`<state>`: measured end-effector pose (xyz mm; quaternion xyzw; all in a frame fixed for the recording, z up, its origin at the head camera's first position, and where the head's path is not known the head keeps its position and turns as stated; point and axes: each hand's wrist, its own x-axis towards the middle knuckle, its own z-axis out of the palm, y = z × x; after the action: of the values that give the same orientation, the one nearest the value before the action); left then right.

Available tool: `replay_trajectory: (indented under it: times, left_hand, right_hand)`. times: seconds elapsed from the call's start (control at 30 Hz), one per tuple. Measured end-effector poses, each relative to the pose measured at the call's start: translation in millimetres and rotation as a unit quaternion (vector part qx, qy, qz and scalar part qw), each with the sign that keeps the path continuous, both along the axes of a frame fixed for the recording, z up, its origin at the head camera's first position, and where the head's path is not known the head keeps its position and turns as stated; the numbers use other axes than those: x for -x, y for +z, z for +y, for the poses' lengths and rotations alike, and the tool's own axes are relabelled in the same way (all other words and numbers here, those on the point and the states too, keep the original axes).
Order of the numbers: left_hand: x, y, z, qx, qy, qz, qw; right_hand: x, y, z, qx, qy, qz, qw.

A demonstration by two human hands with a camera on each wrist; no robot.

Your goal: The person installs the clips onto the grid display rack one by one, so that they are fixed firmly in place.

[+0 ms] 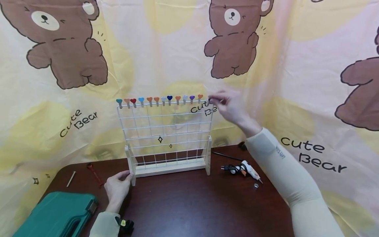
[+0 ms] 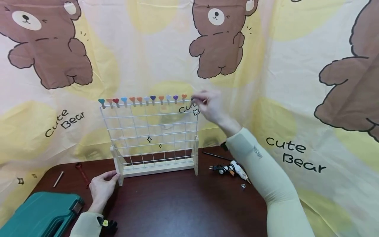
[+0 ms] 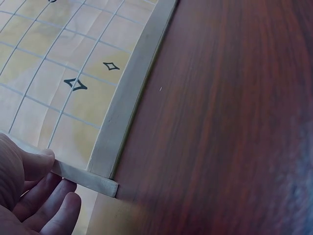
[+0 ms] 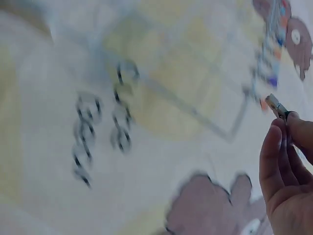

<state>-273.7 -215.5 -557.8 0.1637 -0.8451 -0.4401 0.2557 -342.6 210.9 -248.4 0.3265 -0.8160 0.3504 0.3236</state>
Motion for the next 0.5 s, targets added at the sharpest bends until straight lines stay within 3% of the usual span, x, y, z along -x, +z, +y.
replay_trajectory:
  times: [0.07, 0.17, 0.33, 0.5]
  left_hand:
    - [0.1, 0.8, 0, -0.001, 0.000, 0.003, 1.0000]
    - [-0.9, 1.4, 1, 0.000, 0.001, 0.003, 1.0000]
    - [-0.1, 0.6, 1, 0.003, -0.003, -0.004, 1.0000]
    - [0.9, 0.1, 1, 0.001, -0.005, -0.008, 1.0000]
  right_hand:
    - [6.6, 17.7, 4, -0.041, -0.036, 0.056, 0.997]
    - [14.7, 34.2, 5, -0.106, -0.070, 0.084, 0.988]
    - [20.9, 38.6, 1, -0.169, -0.090, 0.032, 0.981]
    - [25.4, 31.7, -3, -0.166, -0.091, 0.006, 0.982]
